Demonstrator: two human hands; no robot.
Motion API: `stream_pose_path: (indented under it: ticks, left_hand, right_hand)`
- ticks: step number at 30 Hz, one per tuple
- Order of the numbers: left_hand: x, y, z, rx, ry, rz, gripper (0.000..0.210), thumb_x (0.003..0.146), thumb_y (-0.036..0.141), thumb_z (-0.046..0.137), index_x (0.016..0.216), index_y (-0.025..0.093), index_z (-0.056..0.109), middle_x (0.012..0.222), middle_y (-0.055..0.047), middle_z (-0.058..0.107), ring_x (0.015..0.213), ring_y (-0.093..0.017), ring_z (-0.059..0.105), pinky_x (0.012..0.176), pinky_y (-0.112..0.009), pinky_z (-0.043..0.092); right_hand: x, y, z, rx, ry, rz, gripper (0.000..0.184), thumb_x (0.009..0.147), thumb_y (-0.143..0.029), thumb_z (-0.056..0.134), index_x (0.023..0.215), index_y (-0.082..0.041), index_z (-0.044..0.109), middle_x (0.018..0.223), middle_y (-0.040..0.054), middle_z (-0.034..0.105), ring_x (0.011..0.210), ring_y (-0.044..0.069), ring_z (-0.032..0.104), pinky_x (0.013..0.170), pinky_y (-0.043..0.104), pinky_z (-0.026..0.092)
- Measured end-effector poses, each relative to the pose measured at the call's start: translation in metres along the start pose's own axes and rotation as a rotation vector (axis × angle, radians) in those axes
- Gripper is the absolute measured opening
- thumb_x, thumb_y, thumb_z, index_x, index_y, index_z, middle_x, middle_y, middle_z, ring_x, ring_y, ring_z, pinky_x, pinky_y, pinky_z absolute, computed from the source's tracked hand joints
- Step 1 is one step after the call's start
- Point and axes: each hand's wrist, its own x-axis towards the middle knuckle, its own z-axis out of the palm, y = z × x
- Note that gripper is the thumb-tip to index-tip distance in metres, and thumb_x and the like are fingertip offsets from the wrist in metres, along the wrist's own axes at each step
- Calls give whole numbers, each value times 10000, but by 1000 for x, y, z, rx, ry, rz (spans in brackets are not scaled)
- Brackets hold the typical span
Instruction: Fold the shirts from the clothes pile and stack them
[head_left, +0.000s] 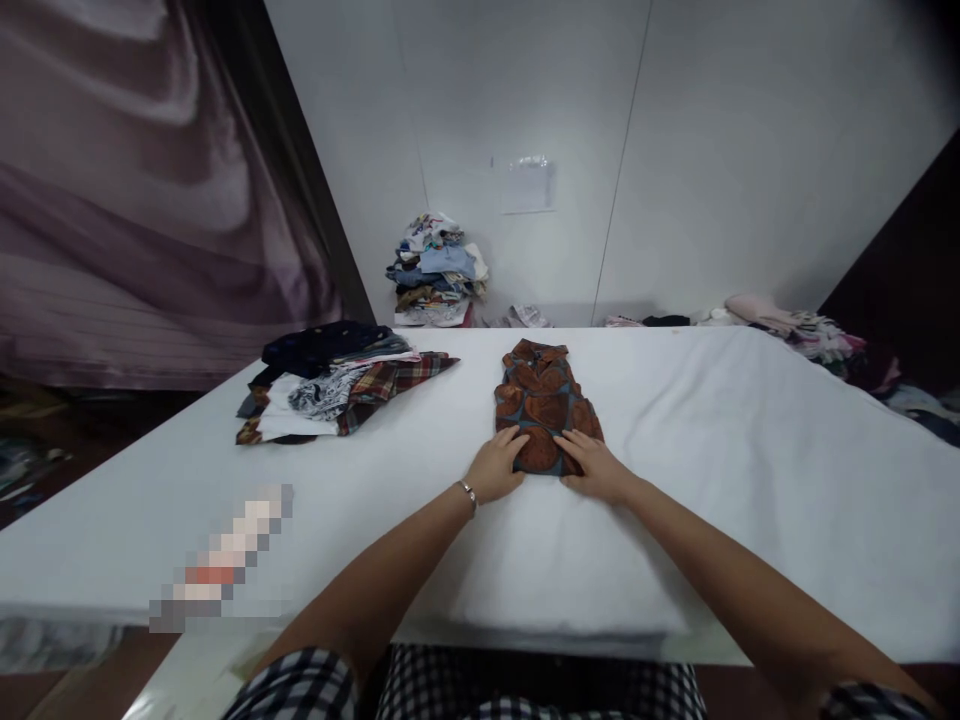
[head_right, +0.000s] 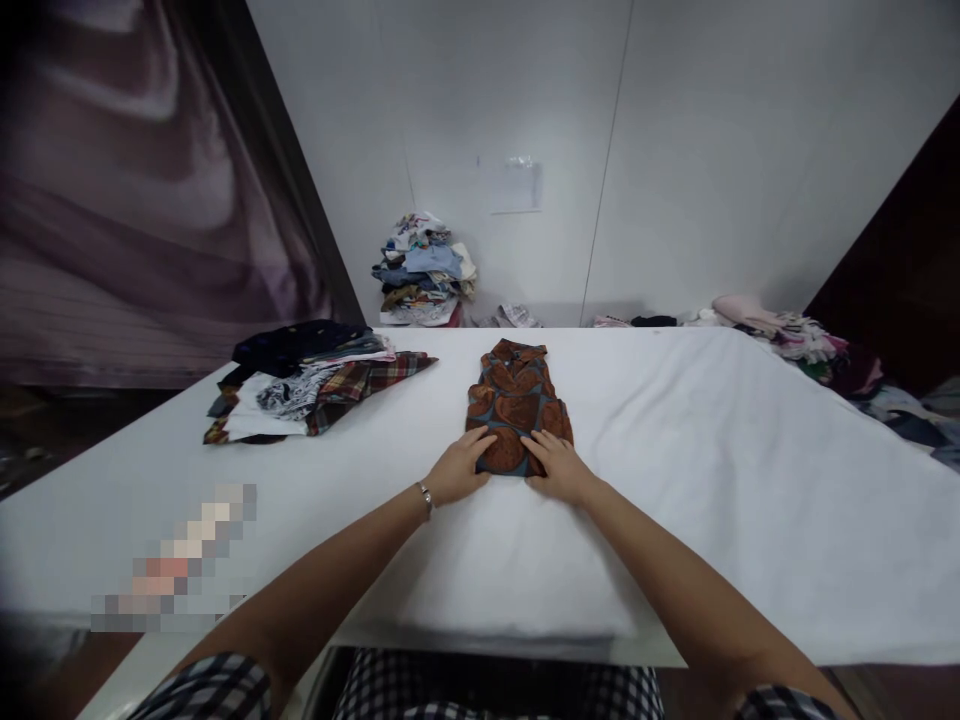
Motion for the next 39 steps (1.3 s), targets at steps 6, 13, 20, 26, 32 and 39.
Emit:
stream_pose_path:
  ticks: [6,13,20,26,32,39]
  left_hand:
    - [22,13,-4,73,-70,-78,477,763,45,457,1193,178,614,1252,-114,604,1177,-233,529,1016,-363,391]
    - [-49,57,-19,148,-142,111,337,850,136,424,1084,216,652,1093,-99,660,1059,-229,575,986,-395,368]
    - [-157,97,-4,111,-176,186,556,817,185,500,1371,182,440,1439,-123,436,1334,-259,360,1106,-442,238]
    - [-149,81,-28,-243,64,-187,449,828,417,552,1231,220,575,1289,-97,583,1173,-233,528,1014,-368,381]
    - [-102,53,-27,-458,247,-605,250,731,462,660,782,219,683,810,-75,696,845,-253,630,810,-328,446]
    - [-60,62,-3,-462,319,-535,184,778,199,584,909,227,710,966,-51,718,895,-196,632,833,-287,451]
  right_hand:
    - [23,-8,-9,-59,-41,55,644,691,-66,533,1328,-160,538,1403,141,478,1312,273,426,1088,440,328]
    - [-58,-39,-8,-55,-64,-97,609,718,-39,449,1294,-194,571,1315,90,575,1213,220,540,1031,370,416]
    - [-165,-78,24,-42,-60,-123,618,757,-64,444,1352,-215,513,1459,100,406,1366,281,338,1090,512,314]
    - [-163,-75,9,285,138,-6,525,843,-327,523,1362,-254,486,1472,73,398,1377,259,323,1108,509,294]
    - [-107,-45,-8,306,309,394,518,832,-451,516,1283,-199,552,1221,113,633,1084,271,610,922,417,477]
    - [-62,-37,4,82,274,462,535,815,-435,503,1308,-228,534,1015,86,712,905,270,664,718,349,492]
